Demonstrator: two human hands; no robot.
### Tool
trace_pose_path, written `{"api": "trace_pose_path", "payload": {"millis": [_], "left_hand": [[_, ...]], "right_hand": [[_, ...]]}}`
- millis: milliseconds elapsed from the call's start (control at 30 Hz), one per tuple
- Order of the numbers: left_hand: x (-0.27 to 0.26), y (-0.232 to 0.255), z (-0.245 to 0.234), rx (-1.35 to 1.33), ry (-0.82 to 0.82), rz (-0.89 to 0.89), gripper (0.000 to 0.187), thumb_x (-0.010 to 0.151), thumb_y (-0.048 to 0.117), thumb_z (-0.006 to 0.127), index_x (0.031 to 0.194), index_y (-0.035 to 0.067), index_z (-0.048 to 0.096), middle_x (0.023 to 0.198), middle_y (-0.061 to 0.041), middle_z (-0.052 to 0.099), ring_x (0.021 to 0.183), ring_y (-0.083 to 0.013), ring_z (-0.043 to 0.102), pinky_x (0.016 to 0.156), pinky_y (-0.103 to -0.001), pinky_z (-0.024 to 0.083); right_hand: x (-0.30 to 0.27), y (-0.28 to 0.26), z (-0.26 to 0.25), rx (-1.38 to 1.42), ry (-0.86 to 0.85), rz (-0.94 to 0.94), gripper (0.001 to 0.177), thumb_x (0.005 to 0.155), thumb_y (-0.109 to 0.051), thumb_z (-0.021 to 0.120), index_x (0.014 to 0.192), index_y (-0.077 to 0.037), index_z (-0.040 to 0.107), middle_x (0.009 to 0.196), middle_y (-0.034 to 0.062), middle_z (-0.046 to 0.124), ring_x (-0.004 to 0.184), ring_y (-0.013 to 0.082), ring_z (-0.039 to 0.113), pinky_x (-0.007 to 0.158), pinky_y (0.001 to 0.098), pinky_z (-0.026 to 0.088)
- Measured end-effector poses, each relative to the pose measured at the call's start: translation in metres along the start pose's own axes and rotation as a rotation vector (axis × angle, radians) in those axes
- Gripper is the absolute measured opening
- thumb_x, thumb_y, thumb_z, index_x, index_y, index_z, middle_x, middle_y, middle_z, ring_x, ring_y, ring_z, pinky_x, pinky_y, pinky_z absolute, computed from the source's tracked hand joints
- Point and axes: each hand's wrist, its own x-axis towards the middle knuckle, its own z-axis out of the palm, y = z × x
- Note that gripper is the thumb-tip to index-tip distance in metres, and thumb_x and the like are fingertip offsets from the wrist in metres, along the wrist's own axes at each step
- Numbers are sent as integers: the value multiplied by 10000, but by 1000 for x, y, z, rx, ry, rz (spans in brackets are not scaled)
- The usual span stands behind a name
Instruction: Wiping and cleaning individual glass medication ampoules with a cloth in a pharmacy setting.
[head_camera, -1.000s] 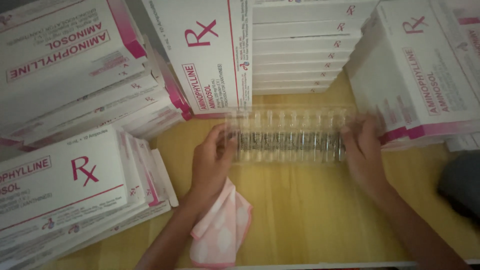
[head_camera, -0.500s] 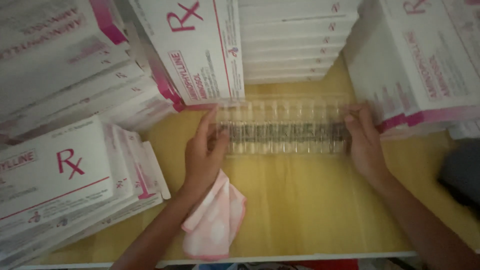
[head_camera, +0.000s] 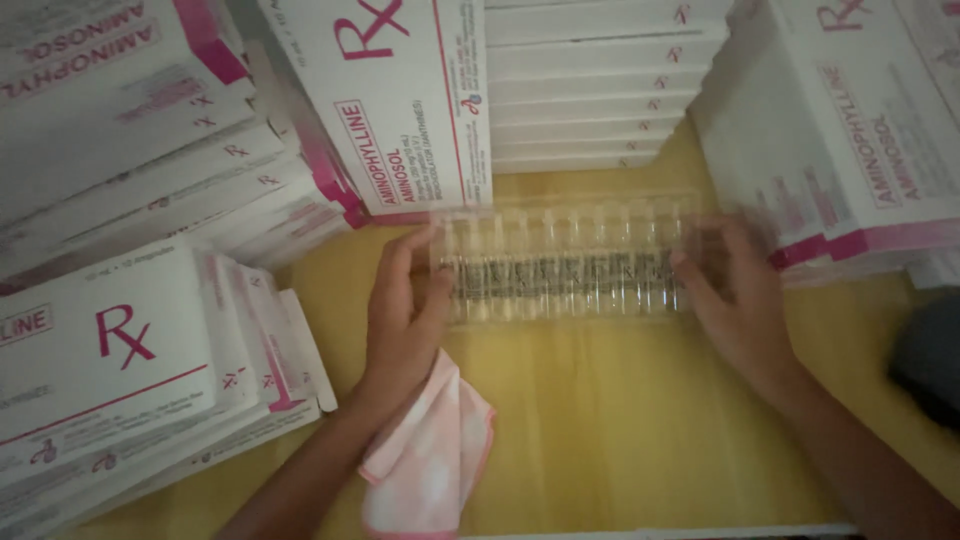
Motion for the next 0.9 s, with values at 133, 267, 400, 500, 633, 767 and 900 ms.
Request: {"api": "trace_pose_path", "payload": {"millis": [133, 267, 400, 500, 633, 767, 900], "left_hand": [[0, 3, -1, 67, 39, 10, 484, 978, 33, 612, 1452, 66, 518, 1334, -122, 593, 1057, -225, 598, 854, -339, 506], [-1, -2, -1, 137, 57, 191, 590, 949, 1, 619, 1513, 43, 451, 1374, -148, 588, 1207, -250, 622, 1014, -344, 503], [0, -5, -2, 154, 54, 202, 590, 943, 8, 621, 1510, 39, 460, 1356, -156, 603, 1193, -258, 635, 1018, -343, 503], [0, -4, -3, 163, 51, 204, 570, 946, 4, 618, 1498, 33, 480, 1353, -162, 603, 1212, -265, 628, 1030, -341, 501], [-1, -3, -2, 185, 48, 183, 558, 933, 0, 621, 1477, 27, 496, 1345, -155, 594, 1178, -258, 622, 973, -337, 509], [-2, -10, -1, 164, 49, 139, 567, 931, -4, 612, 1483, 28, 488, 1320, -140, 582, 1106, -234, 624, 902, -316, 530], [-3, -1, -8, 132, 15, 61, 605, 937, 9, 585, 1524, 45, 441, 1322, -138, 565, 1047, -241, 622, 885, -320, 544]], "right_hand": [[-3, -10, -5, -161, 32, -67, 361, 987, -184, 686, 1288, -16, 579, 1027, 102, 651, 895, 182, 640, 773, 325, 530], [-5, -20, -8, -263, 12, -50, 396, 967, -204, 698, 1298, -13, 597, 902, 100, 659, 764, 188, 642, 687, 328, 523], [-6, -27, -7, -282, -26, 57, 413, 965, -222, 673, 1326, -33, 604, 796, 89, 668, 665, 184, 647, 623, 335, 518], [-6, -26, -6, -348, -70, 106, 454, 975, -256, 650, 1378, -50, 611, 751, 89, 686, 630, 178, 651, 617, 336, 517], [-8, -27, -7, -385, -118, 199, 572, 975, -312, 644, 1492, -86, 542, 760, 88, 721, 618, 183, 649, 618, 336, 531], [-8, -27, -6, -385, -111, 166, 647, 940, -339, 688, 1508, -80, 518, 802, 85, 732, 653, 182, 650, 659, 332, 539], [-13, -33, -7, -387, -123, 162, 717, 921, -343, 694, 1558, -96, 476, 859, 98, 732, 732, 194, 674, 722, 342, 550]]}}
